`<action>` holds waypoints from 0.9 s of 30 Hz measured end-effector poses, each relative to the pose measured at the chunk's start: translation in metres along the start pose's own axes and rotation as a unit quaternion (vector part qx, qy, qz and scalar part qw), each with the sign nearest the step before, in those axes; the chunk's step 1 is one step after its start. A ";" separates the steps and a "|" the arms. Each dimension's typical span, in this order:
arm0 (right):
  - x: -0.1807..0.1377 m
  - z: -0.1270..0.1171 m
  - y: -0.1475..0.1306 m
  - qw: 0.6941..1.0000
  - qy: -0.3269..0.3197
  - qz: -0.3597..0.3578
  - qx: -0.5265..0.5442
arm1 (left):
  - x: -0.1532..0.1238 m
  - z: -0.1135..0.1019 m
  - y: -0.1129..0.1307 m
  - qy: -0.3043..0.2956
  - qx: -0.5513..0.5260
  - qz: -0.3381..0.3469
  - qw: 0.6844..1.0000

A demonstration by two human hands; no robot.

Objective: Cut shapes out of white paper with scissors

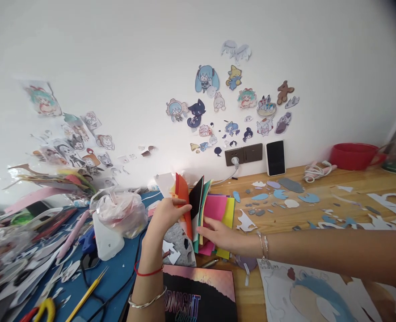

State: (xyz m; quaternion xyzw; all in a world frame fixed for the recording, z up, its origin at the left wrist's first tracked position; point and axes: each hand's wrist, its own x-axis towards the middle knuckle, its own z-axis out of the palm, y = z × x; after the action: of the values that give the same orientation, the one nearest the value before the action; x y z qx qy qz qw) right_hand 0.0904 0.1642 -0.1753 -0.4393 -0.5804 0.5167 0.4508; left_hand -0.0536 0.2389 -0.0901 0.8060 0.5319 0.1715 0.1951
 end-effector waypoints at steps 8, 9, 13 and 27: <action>0.002 -0.002 0.010 0.998 0.006 0.007 -0.054 | 0.002 0.003 0.002 0.004 0.022 0.002 1.000; 0.002 -0.002 0.010 0.998 0.004 0.007 -0.057 | 0.003 0.004 0.002 0.004 0.025 0.000 1.000; 0.002 -0.003 0.008 0.997 -0.004 0.005 -0.075 | 0.003 0.007 0.005 0.011 0.043 -0.010 0.999; -0.015 -0.004 0.009 0.985 0.064 0.047 -0.153 | 0.003 0.008 0.000 0.010 0.055 -0.030 0.998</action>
State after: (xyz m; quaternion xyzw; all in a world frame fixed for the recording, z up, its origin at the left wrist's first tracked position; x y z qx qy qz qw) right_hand 0.0981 0.1516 -0.1847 -0.5617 -0.6013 0.4136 0.3897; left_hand -0.0486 0.2407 -0.0964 0.7974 0.5664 0.1445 0.1501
